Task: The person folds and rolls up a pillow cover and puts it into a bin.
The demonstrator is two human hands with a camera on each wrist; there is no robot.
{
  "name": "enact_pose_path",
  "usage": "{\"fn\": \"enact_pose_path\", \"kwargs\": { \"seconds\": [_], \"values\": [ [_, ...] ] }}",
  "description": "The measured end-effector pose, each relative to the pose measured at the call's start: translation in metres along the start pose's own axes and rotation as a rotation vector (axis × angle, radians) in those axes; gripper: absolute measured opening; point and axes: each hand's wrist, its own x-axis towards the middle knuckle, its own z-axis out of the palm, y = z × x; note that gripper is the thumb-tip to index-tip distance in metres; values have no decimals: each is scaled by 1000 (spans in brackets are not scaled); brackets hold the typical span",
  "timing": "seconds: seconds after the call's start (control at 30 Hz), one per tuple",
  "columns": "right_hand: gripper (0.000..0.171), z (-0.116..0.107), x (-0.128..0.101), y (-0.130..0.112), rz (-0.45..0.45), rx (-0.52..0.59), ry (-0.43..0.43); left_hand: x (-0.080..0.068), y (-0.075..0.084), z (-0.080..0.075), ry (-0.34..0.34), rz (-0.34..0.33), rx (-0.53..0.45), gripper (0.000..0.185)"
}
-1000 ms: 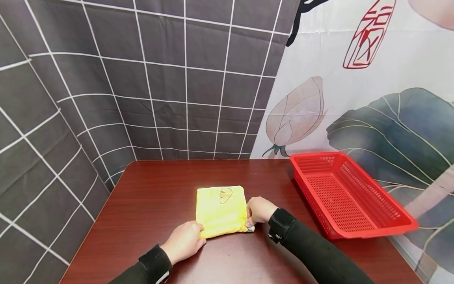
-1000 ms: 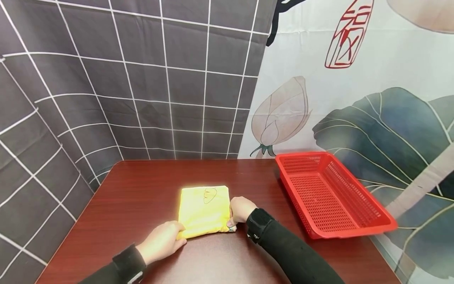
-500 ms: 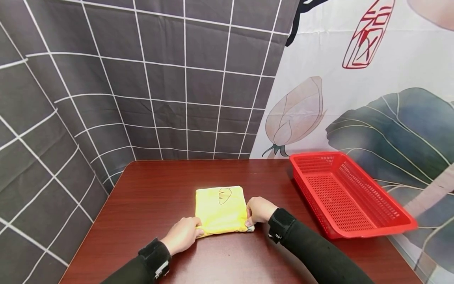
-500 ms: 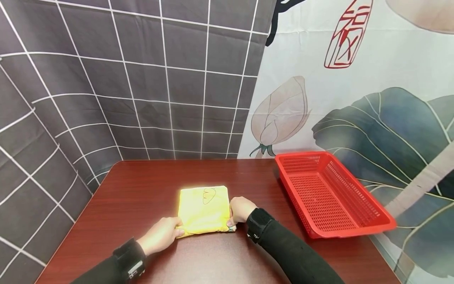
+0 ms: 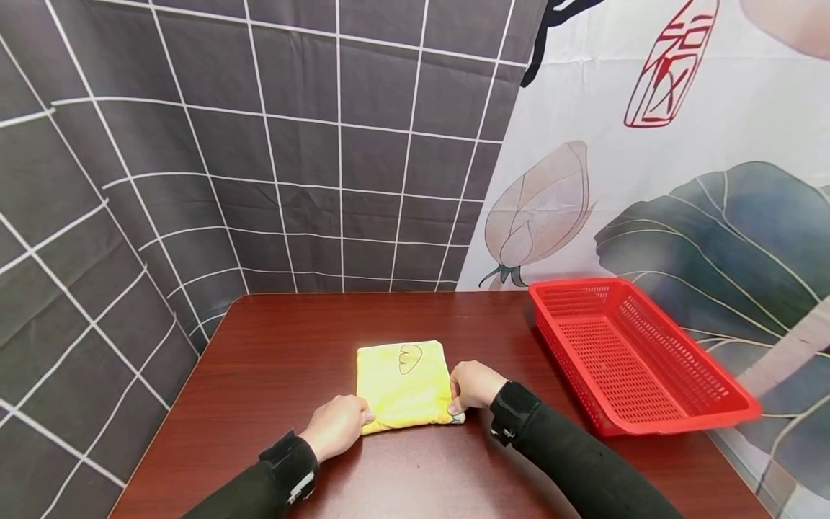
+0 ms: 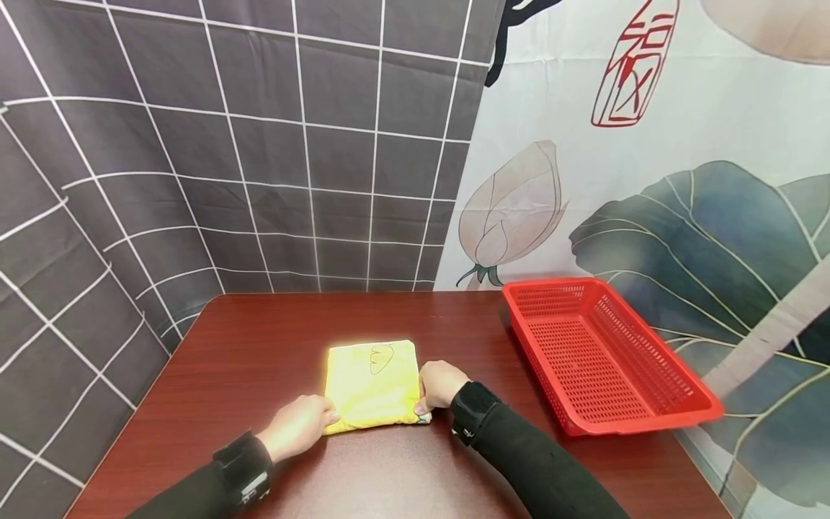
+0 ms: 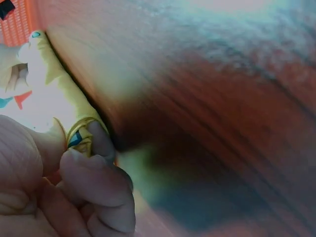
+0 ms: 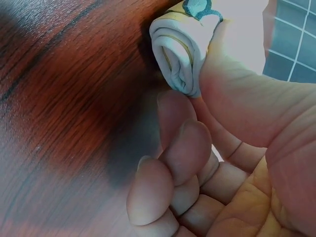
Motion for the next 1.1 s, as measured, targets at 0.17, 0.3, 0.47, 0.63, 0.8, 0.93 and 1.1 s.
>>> {"fn": "enact_pose_path", "kwargs": {
  "seconds": [0.17, 0.3, 0.47, 0.63, 0.8, 0.93, 1.1],
  "values": [
    [36, -1, -4, -5, 14, -26, 13, 9, -1, 5, 1, -73, 23, 37],
    [36, -2, -5, -6, 8, -39, 24, 13, 3, -2, -27, -154, 32, 41],
    [37, -2, -6, -7, 2, -39, 25, 2, 30, -28, 33, -155, 128, 37],
    [37, 1, 0, -2, -24, -15, 17, -11, 54, -38, 221, 69, 323, 20],
    [37, 15, 14, 17, -93, -28, 38, -19, 58, -29, 370, 252, 545, 21],
    [34, 9, -5, 0, -67, 4, 81, -24, 58, -23, 407, 312, 624, 19],
    [29, 17, -25, -6, -240, -143, 244, -29, 54, -23, 342, 347, 611, 17]
  ]
}}
